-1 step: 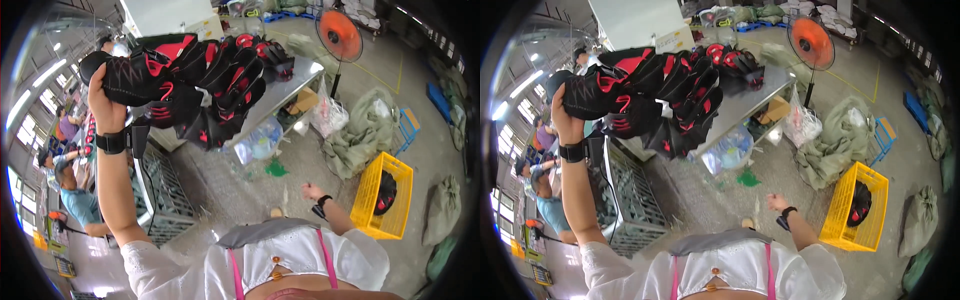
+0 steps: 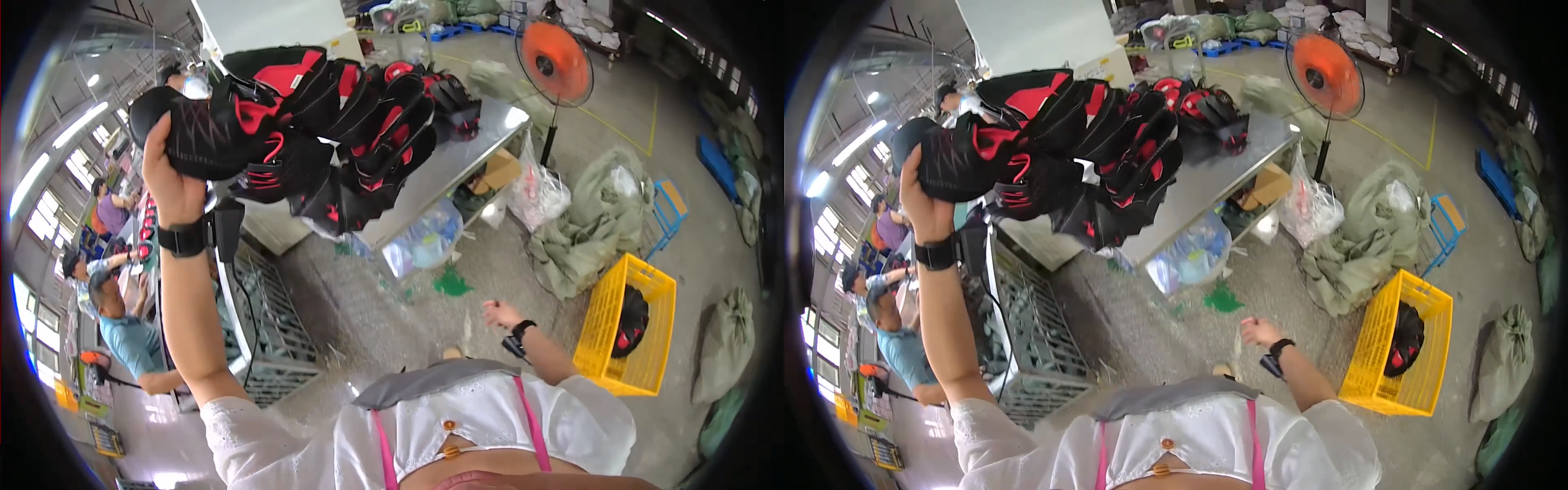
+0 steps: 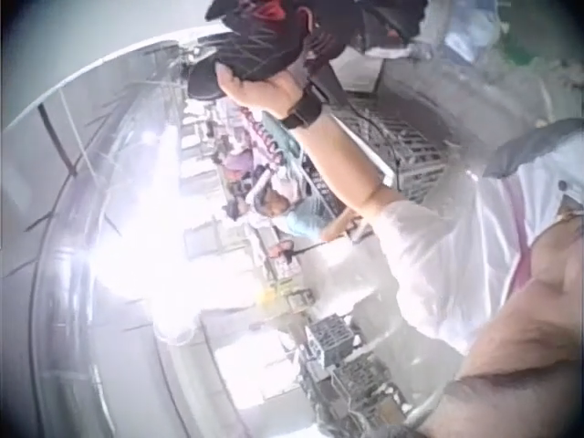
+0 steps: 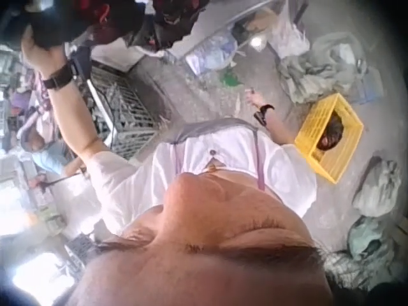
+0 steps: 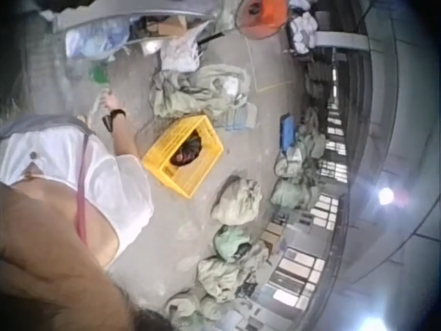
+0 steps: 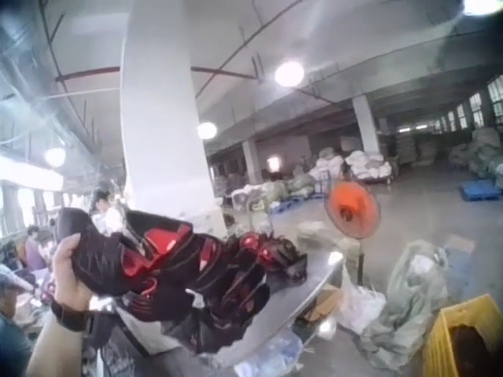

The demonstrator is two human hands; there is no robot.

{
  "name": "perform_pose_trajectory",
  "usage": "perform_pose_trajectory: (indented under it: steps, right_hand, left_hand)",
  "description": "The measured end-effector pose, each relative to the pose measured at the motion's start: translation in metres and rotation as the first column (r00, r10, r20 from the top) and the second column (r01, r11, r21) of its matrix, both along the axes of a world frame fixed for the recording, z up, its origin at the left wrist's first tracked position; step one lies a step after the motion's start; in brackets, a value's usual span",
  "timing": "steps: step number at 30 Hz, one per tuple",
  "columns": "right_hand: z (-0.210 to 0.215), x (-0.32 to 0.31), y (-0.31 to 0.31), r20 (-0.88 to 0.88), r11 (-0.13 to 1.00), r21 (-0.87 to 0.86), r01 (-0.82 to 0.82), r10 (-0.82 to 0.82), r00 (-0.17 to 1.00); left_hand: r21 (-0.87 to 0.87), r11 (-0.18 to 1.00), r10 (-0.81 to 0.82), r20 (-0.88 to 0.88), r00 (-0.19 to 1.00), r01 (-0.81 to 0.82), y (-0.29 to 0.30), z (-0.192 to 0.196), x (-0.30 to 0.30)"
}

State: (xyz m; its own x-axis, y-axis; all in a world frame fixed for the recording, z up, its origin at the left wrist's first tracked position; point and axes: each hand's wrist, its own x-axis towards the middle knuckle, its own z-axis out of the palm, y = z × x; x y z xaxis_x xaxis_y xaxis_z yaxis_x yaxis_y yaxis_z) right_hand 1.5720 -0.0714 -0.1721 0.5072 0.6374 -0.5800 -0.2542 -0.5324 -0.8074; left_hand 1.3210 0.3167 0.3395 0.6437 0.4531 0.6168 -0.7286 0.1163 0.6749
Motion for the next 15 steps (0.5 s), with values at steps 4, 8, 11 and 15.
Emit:
perform_pose_trajectory:
  steps: [4,8,11,15]
  right_hand:
    - [0.023,0.031,0.091,-0.299,0.952,0.307,0.021,0.075,0.951]
    - [0.029,0.063,0.177,-0.646,0.808,0.36,0.467,-0.145,0.749]
    - [0.017,0.107,0.241,-0.779,0.628,0.324,0.708,-0.247,0.576]
    - [-0.022,0.127,0.278,-0.845,0.585,0.323,0.744,-0.176,0.505]
  left_hand:
    - [-0.011,0.862,0.505,-0.078,0.86,-0.507,0.032,-0.084,0.042]
    - [-0.291,0.895,0.226,-0.358,0.906,-0.338,0.056,-0.243,0.064]
    - [-0.408,0.746,0.205,-0.611,0.764,-0.526,0.081,-0.383,0.085]
    - [-0.592,0.652,0.073,-0.573,0.816,-0.474,0.104,-0.427,0.113]
